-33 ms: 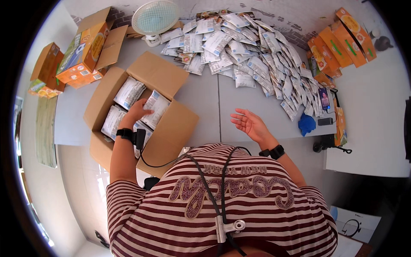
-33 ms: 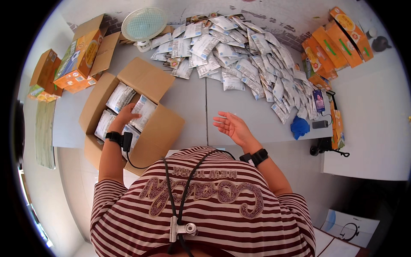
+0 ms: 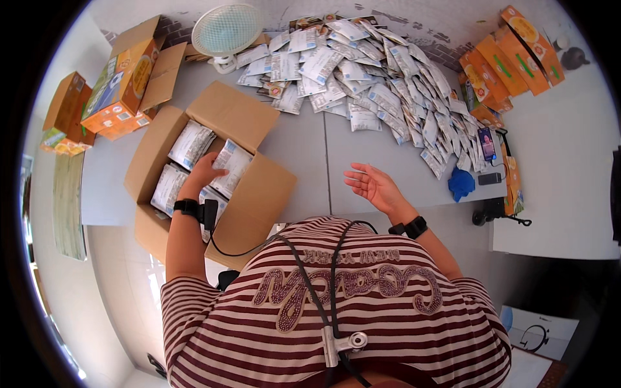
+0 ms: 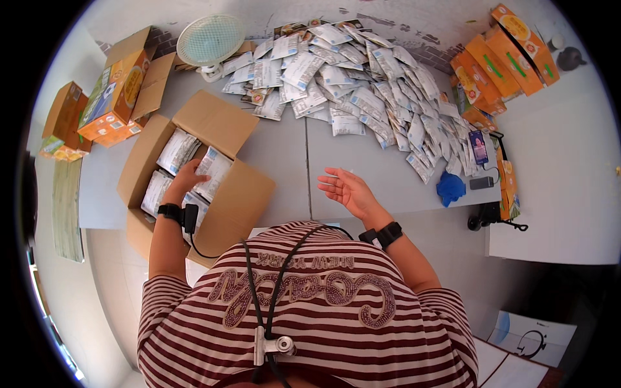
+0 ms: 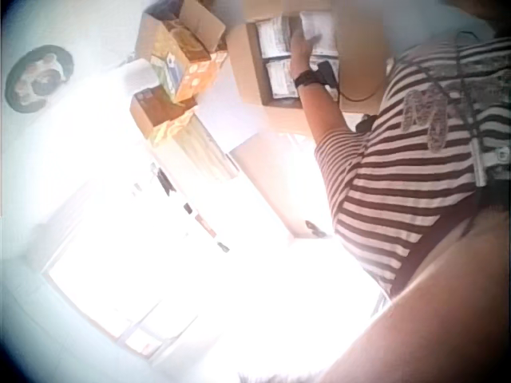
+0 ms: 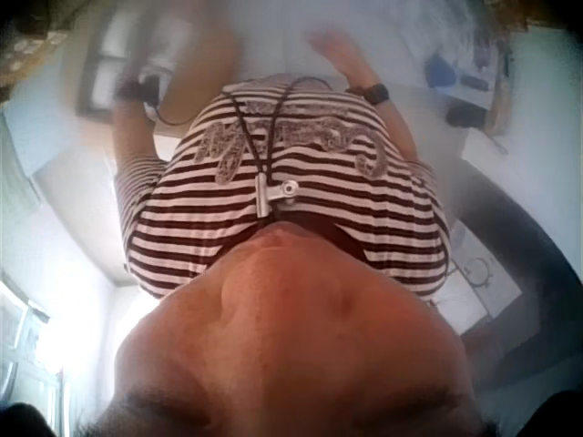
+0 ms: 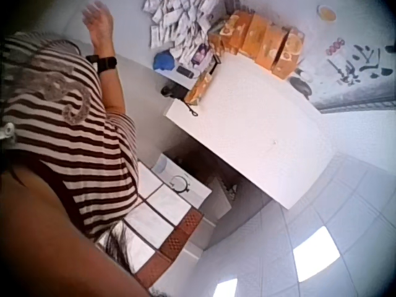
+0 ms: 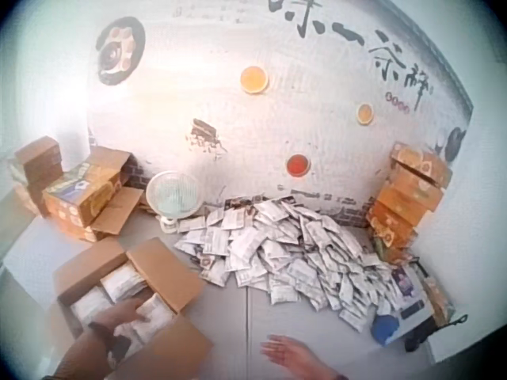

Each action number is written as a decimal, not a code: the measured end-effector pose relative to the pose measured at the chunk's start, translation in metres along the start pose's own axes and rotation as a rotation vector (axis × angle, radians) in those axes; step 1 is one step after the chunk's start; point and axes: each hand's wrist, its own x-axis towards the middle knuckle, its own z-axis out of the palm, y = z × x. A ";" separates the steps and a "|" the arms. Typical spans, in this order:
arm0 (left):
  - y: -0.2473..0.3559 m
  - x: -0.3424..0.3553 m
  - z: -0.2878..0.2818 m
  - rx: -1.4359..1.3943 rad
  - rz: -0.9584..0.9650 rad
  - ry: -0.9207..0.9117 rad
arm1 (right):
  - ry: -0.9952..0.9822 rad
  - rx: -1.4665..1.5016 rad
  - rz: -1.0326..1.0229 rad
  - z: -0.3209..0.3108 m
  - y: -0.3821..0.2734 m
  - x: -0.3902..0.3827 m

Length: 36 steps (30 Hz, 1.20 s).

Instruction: The person opens a cardboard box and places multiple small white packets into it one by one. They pick up packets from a large pile on the table, briefly inspect them, and arrange them inside the box.

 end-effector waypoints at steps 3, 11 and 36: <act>0.021 -0.008 0.006 0.150 0.041 0.122 | -0.010 0.005 -0.003 -0.009 0.002 0.002; -0.016 -0.006 0.018 0.266 0.113 0.263 | -0.050 -0.009 0.007 -0.021 -0.001 0.010; 0.077 -0.192 0.086 -0.446 -0.229 0.794 | 0.124 0.032 -0.097 -0.028 -0.108 0.269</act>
